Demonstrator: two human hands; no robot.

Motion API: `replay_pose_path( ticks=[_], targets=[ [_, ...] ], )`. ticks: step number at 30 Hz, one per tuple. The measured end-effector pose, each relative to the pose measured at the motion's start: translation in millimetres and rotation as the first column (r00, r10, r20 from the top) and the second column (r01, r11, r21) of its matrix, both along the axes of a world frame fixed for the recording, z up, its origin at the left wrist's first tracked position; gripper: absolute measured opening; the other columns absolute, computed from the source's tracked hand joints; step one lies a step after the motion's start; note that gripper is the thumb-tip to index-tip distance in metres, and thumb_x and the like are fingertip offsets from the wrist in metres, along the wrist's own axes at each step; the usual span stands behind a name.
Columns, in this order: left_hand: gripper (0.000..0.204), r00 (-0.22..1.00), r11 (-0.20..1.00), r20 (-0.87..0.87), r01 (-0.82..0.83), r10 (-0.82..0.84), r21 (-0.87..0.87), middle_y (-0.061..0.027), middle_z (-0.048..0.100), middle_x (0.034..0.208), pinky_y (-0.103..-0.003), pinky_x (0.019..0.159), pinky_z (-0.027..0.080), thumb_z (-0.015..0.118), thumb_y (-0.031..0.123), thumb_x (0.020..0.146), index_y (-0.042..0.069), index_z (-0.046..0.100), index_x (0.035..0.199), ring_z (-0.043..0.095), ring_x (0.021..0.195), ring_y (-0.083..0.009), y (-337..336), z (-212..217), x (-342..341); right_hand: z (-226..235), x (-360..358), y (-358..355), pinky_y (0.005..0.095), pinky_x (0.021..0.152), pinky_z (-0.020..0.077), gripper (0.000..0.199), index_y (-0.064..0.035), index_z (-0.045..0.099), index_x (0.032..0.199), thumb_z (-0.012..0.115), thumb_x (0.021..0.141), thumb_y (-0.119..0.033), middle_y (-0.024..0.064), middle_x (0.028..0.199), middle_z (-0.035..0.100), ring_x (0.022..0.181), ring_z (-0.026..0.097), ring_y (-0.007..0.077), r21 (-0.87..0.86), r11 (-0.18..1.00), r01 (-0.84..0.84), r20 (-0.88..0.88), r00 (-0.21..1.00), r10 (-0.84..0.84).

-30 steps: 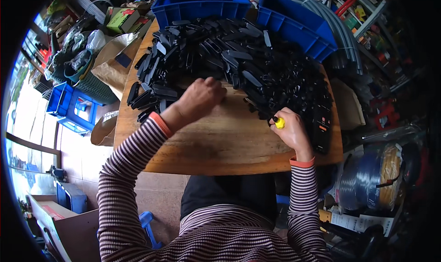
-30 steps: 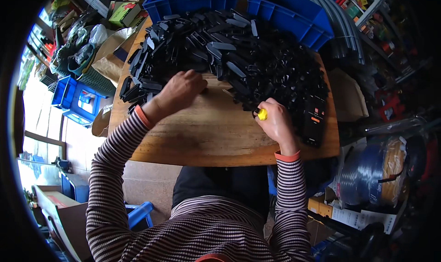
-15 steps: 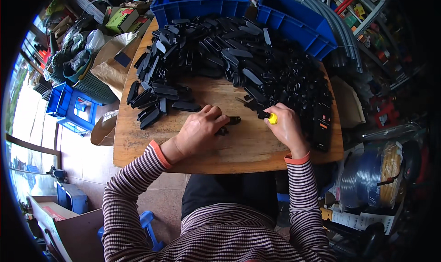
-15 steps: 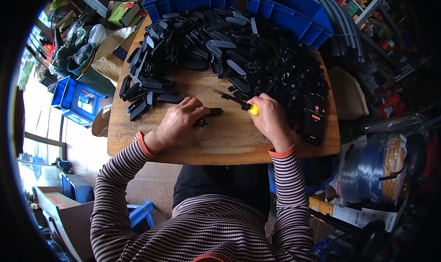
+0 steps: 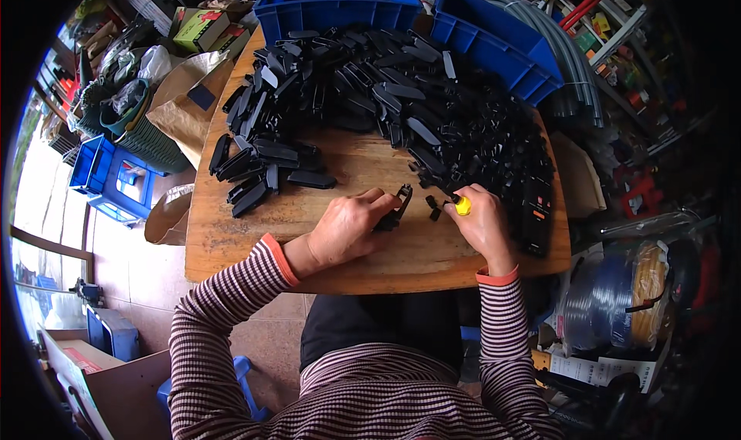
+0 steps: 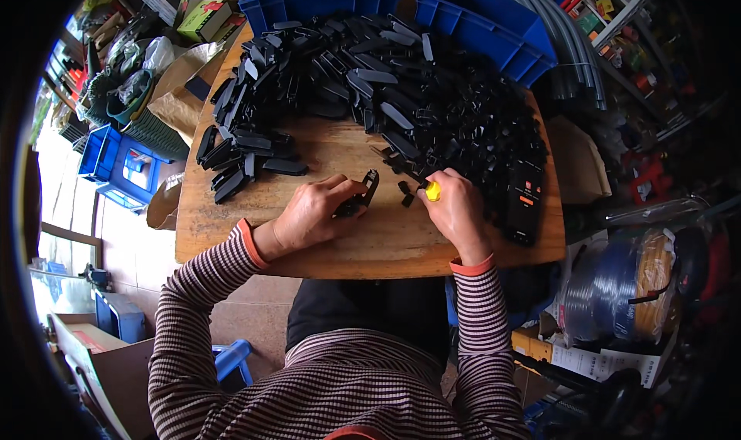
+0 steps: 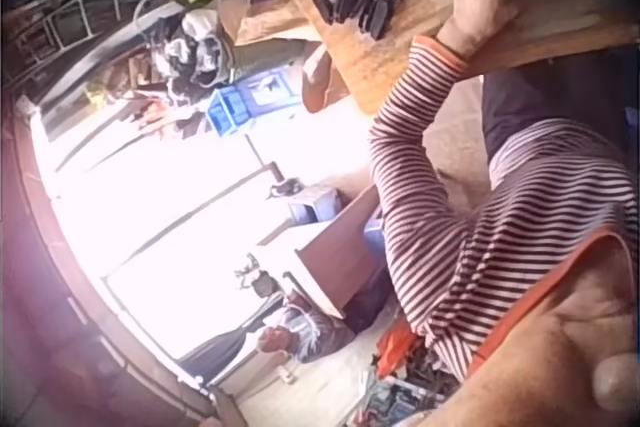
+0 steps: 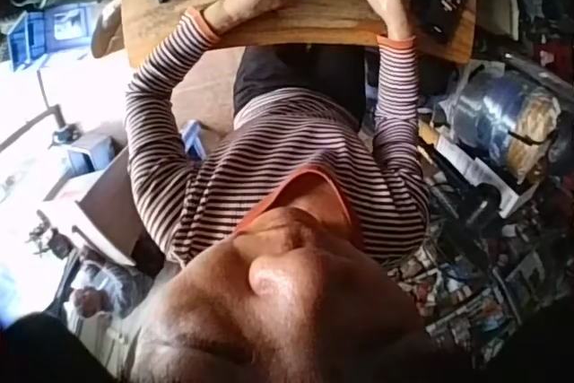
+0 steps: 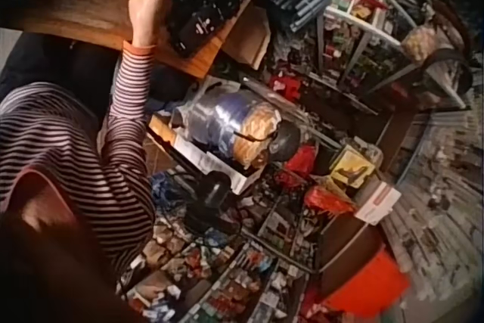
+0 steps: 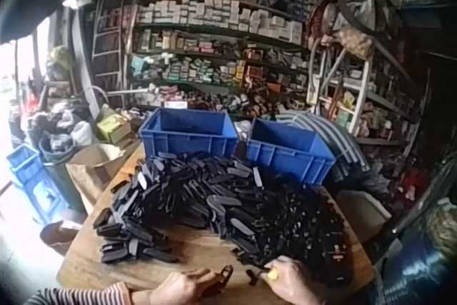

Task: Assembling or prying small black plastic components using a handheld tool at a manufacturing workbench.

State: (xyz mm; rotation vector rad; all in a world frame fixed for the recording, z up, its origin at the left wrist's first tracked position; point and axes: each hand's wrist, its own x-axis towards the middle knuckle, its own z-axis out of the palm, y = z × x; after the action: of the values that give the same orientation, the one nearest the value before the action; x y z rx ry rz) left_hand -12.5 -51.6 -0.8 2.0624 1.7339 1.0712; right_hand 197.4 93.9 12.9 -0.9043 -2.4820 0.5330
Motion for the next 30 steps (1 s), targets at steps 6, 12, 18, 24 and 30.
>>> replay_pose_path(
  ticks=[6, 12, 18, 24, 30],
  targets=[
    [0.040, 0.996, 0.997, 0.088, 0.031, -0.025, -0.074, -0.0149, 0.062, 0.096, -0.044, 0.070, 0.053, 0.070, 0.014, 0.075, 0.004, 0.059, 0.112, 0.064, 0.080, -0.0371, 3.8, -6.5, -0.5, 3.1, -7.8, -3.6, 0.0370, 0.069, 0.0511, 0.020, 0.0022, 0.065, 0.091, 0.075, 0.076, -0.006, 0.0163, 0.088, 0.065, 0.079, 0.065, 0.0340, 0.046, 0.999, 0.014, 0.126, 0.992, -0.020],
    [0.042, 0.991, 0.990, -0.008, 0.135, -0.136, -0.027, -0.0141, 0.063, 0.111, -0.036, 0.072, 0.055, 0.072, 0.008, 0.072, 0.005, 0.063, 0.113, 0.064, 0.092, -0.0315, 2.3, 6.5, -10.9, 11.6, -8.0, -6.7, 0.0369, 0.064, 0.0507, 0.016, 0.0004, 0.064, 0.089, 0.073, 0.077, -0.005, 0.0169, 0.083, 0.064, 0.076, 0.064, 0.0355, -0.138, 0.990, 0.032, -0.087, 0.995, -0.044],
    [0.040, 0.883, 0.947, -0.391, 0.312, -0.260, 0.074, -0.0124, 0.056, 0.126, -0.032, 0.083, 0.054, 0.063, 0.012, 0.077, 0.005, 0.061, 0.116, 0.055, 0.113, -0.0260, 6.7, -13.4, 4.3, 13.3, -31.0, -6.0, 0.0357, 0.061, 0.0502, 0.014, -0.0005, 0.062, 0.088, 0.071, 0.078, -0.002, 0.0152, 0.080, 0.064, 0.073, 0.064, 0.0338, -0.075, 0.987, -0.141, -0.180, 0.976, 0.126],
    [0.038, 0.859, 0.965, -0.504, 0.196, -0.085, 0.173, -0.0134, 0.058, 0.119, -0.031, 0.082, 0.054, 0.056, 0.015, 0.082, 0.001, 0.058, 0.118, 0.057, 0.105, -0.0251, 5.5, -22.0, 29.2, 18.6, -43.2, -12.9, 0.0369, 0.061, 0.0502, 0.015, -0.0010, 0.062, 0.087, 0.071, 0.076, 0.001, 0.0145, 0.081, 0.063, 0.073, 0.064, 0.0333, -0.023, 0.972, -0.233, -0.119, 0.966, 0.229],
    [0.032, 0.825, 0.954, -0.559, 0.227, -0.081, 0.197, -0.0128, 0.060, 0.106, -0.030, 0.080, 0.053, 0.058, 0.015, 0.080, 0.000, 0.058, 0.108, 0.058, 0.098, -0.0236, 5.9, -23.0, 31.1, 14.8, -47.7, -11.1, 0.0386, 0.062, 0.0500, 0.019, -0.0007, 0.062, 0.088, 0.070, 0.071, 0.003, 0.0148, 0.082, 0.061, 0.074, 0.063, 0.0349, 0.069, 0.948, -0.309, 0.017, 0.951, 0.309]
  ],
)
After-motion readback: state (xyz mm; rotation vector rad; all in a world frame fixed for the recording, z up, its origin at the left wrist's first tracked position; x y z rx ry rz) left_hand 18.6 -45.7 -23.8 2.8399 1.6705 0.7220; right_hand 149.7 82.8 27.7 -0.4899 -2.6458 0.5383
